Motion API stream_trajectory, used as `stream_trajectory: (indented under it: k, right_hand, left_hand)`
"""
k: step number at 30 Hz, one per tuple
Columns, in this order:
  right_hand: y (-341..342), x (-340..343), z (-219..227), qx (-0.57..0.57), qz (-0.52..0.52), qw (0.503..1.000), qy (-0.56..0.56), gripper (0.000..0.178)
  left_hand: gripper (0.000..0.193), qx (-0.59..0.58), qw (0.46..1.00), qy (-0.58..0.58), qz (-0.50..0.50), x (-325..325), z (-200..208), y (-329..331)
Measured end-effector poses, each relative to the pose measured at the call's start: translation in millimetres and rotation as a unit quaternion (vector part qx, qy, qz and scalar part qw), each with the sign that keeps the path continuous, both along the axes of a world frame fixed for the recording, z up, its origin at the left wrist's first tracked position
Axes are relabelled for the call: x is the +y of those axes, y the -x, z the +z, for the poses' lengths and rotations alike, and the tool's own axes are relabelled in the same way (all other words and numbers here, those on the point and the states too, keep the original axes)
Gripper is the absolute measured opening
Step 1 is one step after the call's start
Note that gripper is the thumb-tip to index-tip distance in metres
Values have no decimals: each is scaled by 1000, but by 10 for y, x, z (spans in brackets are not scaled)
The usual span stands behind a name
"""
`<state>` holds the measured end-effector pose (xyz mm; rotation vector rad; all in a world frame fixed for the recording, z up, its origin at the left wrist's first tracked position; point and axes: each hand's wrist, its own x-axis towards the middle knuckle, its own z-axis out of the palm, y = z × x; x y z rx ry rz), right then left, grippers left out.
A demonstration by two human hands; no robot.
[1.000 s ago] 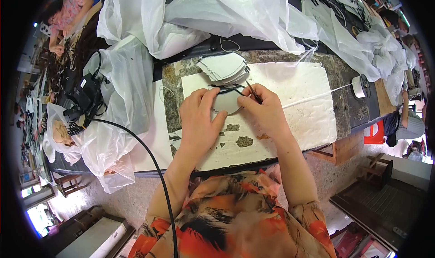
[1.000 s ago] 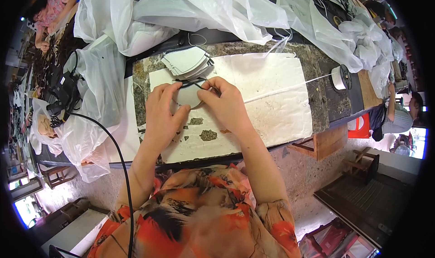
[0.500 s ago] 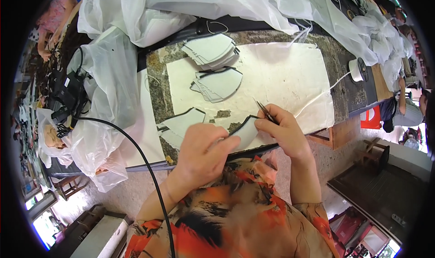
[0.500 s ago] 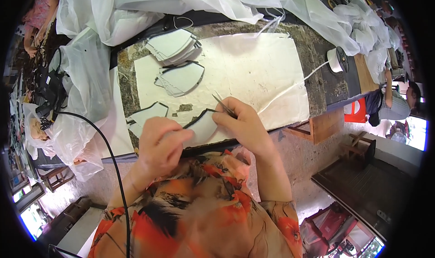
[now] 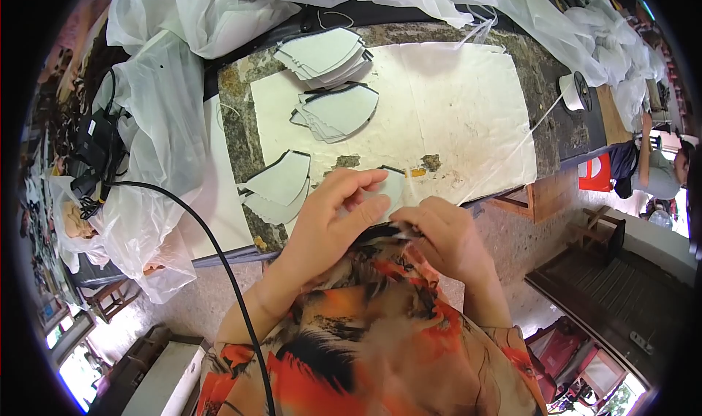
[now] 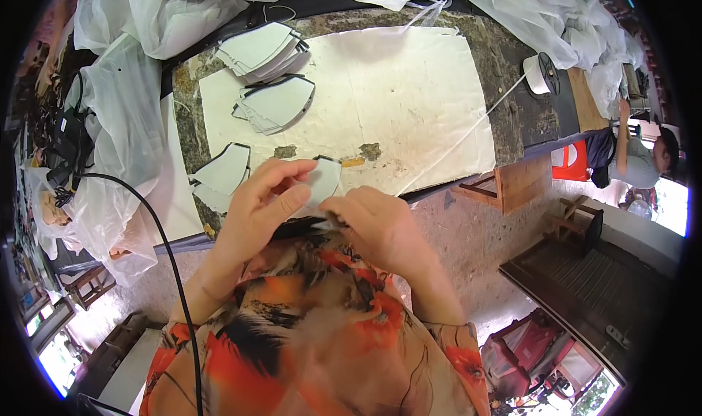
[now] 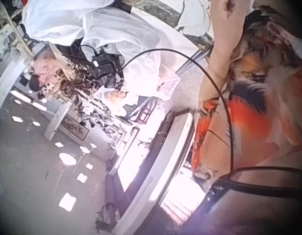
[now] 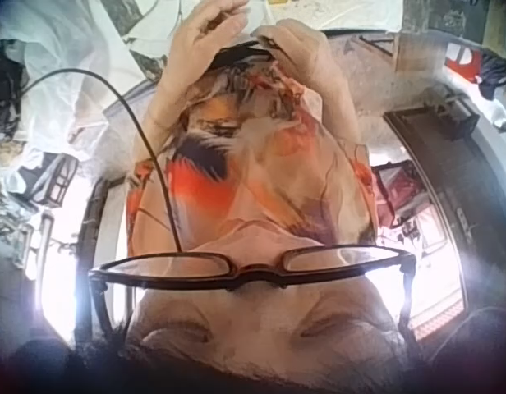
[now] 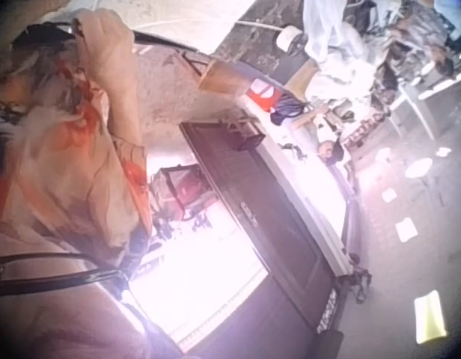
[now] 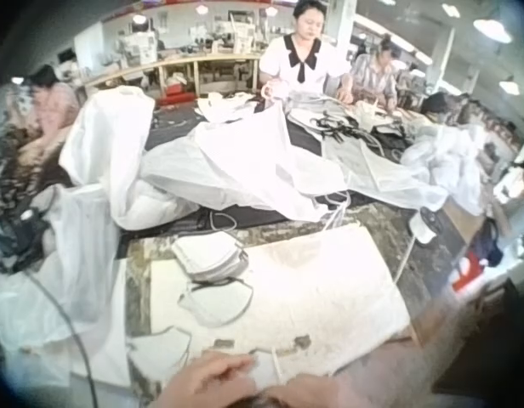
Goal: The person trims excess material and threads from shoe upper components using snips.
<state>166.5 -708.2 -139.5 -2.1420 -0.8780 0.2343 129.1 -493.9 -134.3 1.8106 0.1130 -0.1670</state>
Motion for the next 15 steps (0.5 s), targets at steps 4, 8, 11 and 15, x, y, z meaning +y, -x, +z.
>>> stream_trajectory:
  k: [4, 8, 11, 15]
  right_hand:
    - [44, 43, -13, -10, 68, 998, -8, 31]
    - [34, 34, -49, 32, 99, 994, -22, 30]
    - [103, 23, -74, 220, -36, 971, -81, 23]
    - [105, 61, 28, 300, -150, 939, -76, 18]
  left_hand:
    - [21, 266, 884, 384, -1, -49, -39, -41]
    - [20, 232, 883, 407, 23, -86, -197, 61]
    - [18, 216, 889, 400, 57, -60, -248, 173]
    - [19, 76, 978, 192, 9, -57, -228, 252]
